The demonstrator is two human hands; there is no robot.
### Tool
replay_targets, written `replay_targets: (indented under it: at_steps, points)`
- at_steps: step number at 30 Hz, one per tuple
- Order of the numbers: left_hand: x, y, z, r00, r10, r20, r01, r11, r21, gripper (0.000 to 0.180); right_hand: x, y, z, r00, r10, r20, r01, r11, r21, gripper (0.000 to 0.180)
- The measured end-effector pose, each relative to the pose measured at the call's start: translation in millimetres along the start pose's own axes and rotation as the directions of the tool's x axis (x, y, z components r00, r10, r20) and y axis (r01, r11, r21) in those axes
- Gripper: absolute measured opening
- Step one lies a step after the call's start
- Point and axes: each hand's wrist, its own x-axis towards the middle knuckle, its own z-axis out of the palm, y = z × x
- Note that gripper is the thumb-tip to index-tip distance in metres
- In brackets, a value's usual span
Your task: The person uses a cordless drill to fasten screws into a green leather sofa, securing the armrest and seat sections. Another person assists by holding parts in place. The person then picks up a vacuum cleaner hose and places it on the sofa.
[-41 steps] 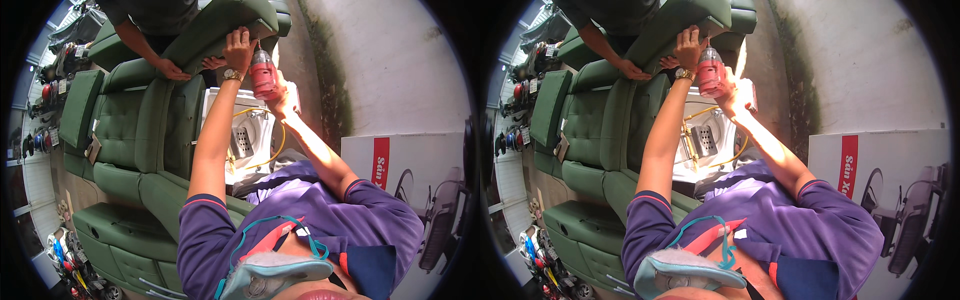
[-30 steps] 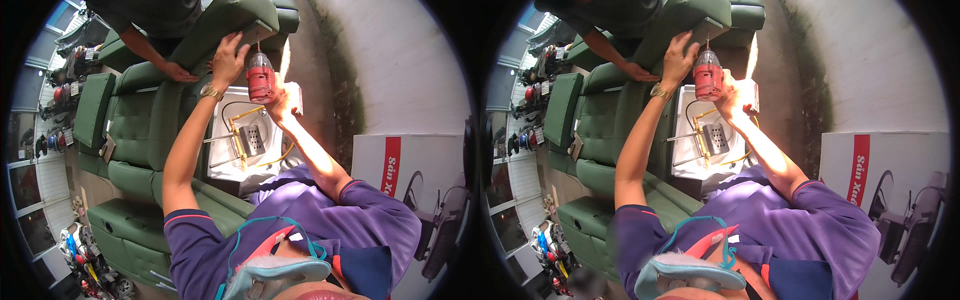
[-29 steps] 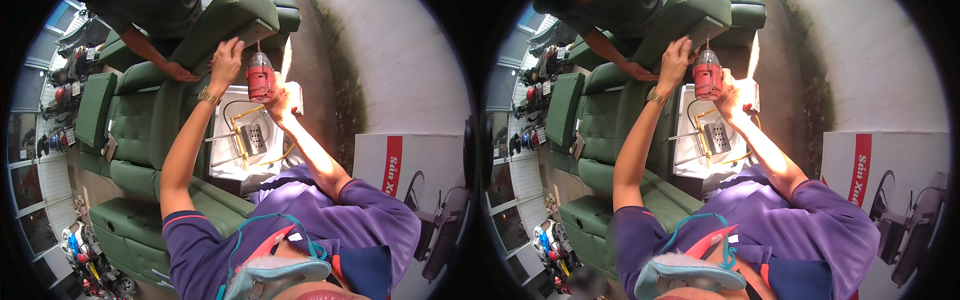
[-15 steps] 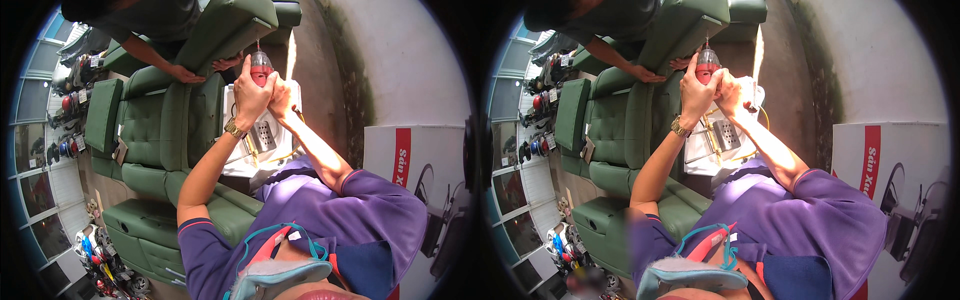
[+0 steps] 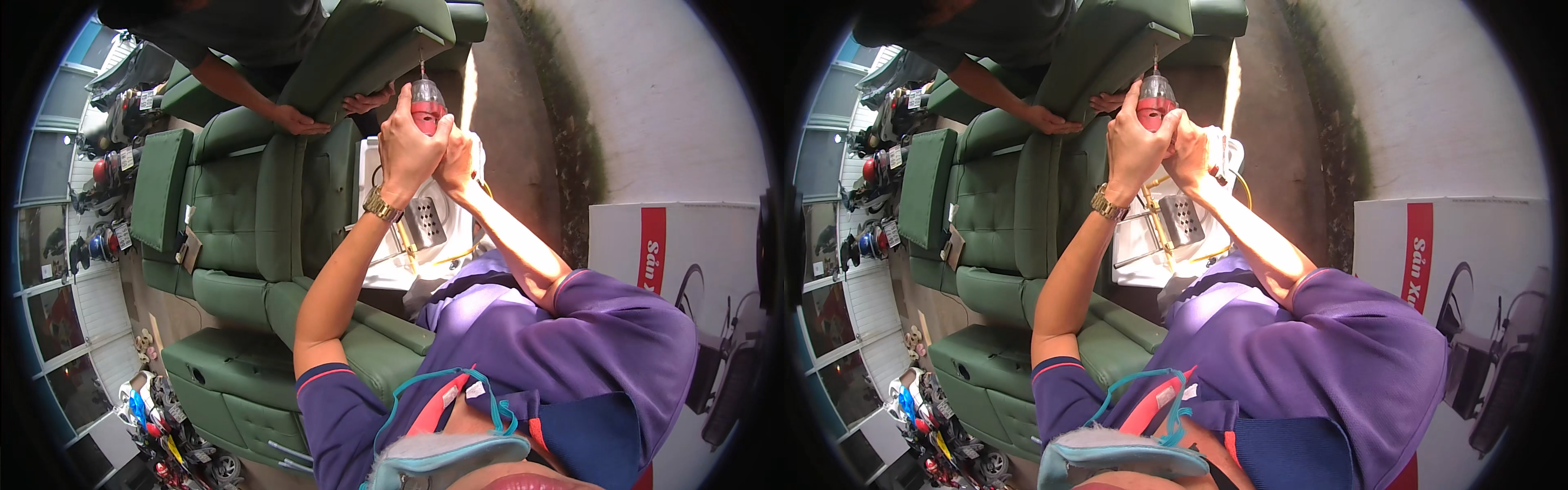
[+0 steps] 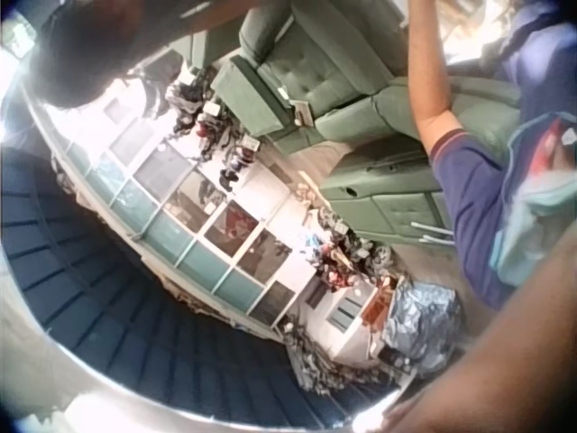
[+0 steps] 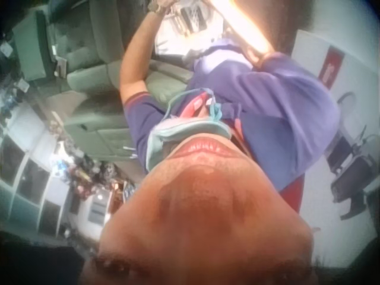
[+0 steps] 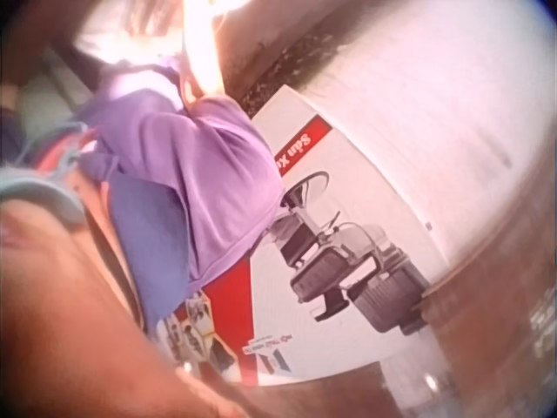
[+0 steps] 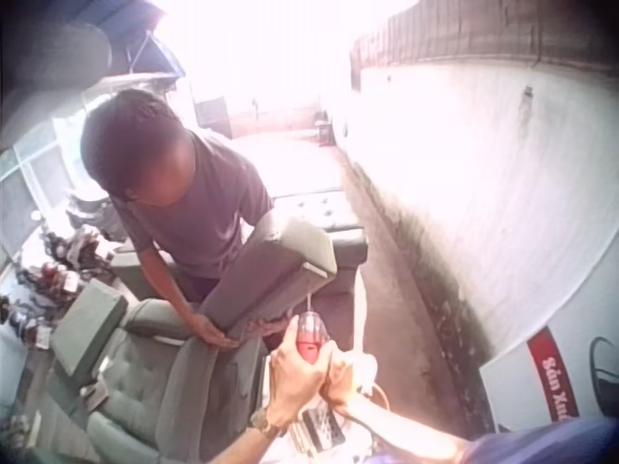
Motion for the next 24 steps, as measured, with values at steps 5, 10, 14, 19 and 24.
replay_targets:
  at_steps: [5,10,14,19,24]
  points:
    - [2,-2,2,1.000,0.011,0.000,-0.011,0.999,0.036,0.082,2,-1,6,0.992,-0.086,-0.094,0.093,0.993,0.069,0.024]
    - [4,-6,3,1.000,0.003,0.013,-0.004,0.999,0.035,0.083,3,3,9,0.996,-0.057,-0.070,0.056,0.998,-0.015,0.031]
    - [9,-9,3,0.998,-0.029,0.056,0.027,0.999,0.032,0.083,7,5,11,0.998,-0.048,-0.029,0.047,0.997,-0.054,0.035]
    - [13,-15,8,0.999,0.049,-0.009,-0.049,0.998,0.026,0.083,11,9,13,0.984,-0.136,-0.113,0.136,0.991,-0.007,0.024]
    - [13,-21,10,0.999,0.048,0.000,-0.048,0.998,0.030,0.083,12,13,17,0.985,-0.127,-0.118,0.125,0.992,-0.016,0.027]
